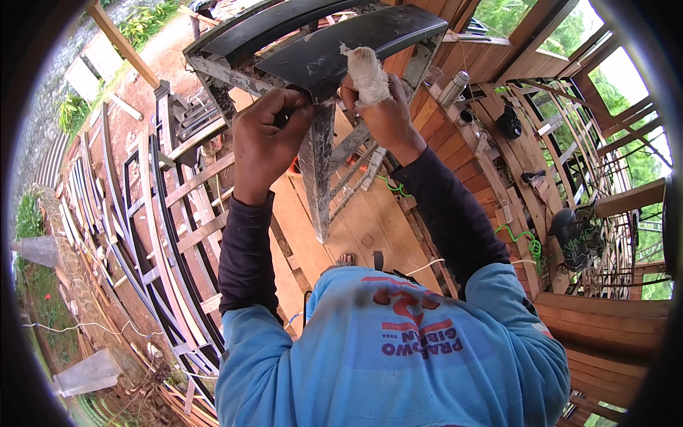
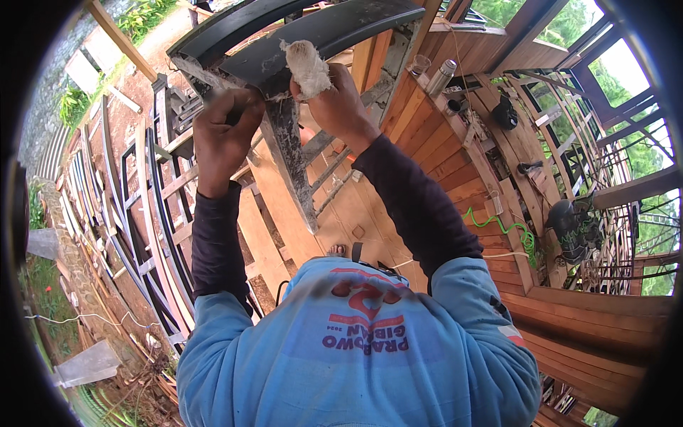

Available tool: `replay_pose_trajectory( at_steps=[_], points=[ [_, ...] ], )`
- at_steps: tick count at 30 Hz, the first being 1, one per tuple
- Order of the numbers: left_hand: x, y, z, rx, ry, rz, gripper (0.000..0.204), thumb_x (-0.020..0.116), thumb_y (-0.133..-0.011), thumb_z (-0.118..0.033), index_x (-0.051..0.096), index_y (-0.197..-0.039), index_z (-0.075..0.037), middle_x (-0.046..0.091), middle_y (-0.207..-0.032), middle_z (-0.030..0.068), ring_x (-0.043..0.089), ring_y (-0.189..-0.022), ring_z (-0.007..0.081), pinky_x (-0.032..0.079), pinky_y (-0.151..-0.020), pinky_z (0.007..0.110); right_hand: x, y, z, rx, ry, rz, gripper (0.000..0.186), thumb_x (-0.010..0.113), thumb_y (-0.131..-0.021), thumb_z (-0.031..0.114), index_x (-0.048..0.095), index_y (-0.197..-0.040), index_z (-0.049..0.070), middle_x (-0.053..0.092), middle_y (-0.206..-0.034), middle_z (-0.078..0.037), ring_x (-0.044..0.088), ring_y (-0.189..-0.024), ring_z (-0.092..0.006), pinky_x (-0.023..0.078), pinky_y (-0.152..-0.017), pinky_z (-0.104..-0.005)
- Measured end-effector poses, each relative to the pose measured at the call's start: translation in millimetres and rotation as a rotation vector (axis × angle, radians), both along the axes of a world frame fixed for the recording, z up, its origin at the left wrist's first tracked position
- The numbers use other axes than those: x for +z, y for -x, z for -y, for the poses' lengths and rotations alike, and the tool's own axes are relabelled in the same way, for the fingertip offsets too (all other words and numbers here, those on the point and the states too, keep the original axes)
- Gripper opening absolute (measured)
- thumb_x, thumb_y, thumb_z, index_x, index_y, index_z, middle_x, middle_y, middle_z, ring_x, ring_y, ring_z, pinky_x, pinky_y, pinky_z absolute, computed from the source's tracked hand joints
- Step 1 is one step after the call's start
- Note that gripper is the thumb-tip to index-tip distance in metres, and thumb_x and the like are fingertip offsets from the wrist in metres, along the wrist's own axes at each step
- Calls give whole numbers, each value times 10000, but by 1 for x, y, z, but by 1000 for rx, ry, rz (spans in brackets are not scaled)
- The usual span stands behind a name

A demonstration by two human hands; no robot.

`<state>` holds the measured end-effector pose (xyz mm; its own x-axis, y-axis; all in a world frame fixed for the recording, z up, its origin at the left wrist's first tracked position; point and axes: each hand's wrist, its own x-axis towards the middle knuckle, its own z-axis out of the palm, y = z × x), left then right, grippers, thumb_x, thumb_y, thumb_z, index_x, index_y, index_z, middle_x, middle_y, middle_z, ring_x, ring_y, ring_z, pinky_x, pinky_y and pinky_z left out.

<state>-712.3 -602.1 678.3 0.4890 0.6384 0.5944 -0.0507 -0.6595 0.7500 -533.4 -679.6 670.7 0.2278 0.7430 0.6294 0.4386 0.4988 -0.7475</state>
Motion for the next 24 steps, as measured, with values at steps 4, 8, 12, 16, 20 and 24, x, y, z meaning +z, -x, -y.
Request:
replay_pose_trajectory(
  at_steps=[4, 8, 12, 16, 20, 24],
  points=[
    [6, 8, -20, 258, -323, 28, 92, 663, -837, -67, 688, -891, 4, 680, -735, 92, 573, -606, 80, 457, -565, 251, 13, -19, -7, -216, -144, 15, 130, 597, -875, 134, 543, -765, 89, 505, -611, -2, 464, -550, -95, 361, -506, -273],
    [-1, 64, -33, 325, -11, 10, 65, 689, -842, -47, 690, -883, 3, 645, -716, 22, 526, -622, 50, 419, -581, 208, 6, -90, 33, -480, 29, -39, 179, 539, -911, 166, 610, -783, 63, 571, -710, 17, 481, -594, -70, 371, -543, -242],
    [-6, 71, -1, 198, 222, 259, 28, 681, -867, 1, 676, -894, -3, 622, -740, -12, 490, -635, 25, 371, -569, 181, -19, -61, 79, -104, 358, -172, 201, 565, -921, 208, 615, -789, 64, 547, -704, 25, 465, -607, -50, 360, -559, -221],
    [-7, 82, 7, 60, 415, 462, 73, 599, -880, 44, 640, -933, 14, 589, -765, 40, 392, -558, 57, 379, -545, 243, -93, -64, 123, -129, 584, -143, 252, 614, -909, 278, 662, -838, 41, 604, -691, -56, 582, -618, -196, 445, -597, -310],
    [18, 80, 24, -280, 391, 542, 117, 654, -863, 32, 623, -975, 32, 639, -848, 115, 518, -620, 115, 414, -531, 246, -132, -54, 145, -339, 767, 415, 266, 676, -891, 291, 696, -973, 39, 672, -790, -149, 651, -726, -341, 499, -661, -374],
    [70, 40, 27, -435, 65, 463, 55, 593, -874, 17, 631, -910, 34, 550, -750, 99, 406, -580, 116, 357, -510, 272, -88, -23, 123, -108, 904, 197, 282, 684, -897, 267, 700, -1048, 29, 707, -834, -141, 673, -760, -325, 502, -676, -368]
  ],
)
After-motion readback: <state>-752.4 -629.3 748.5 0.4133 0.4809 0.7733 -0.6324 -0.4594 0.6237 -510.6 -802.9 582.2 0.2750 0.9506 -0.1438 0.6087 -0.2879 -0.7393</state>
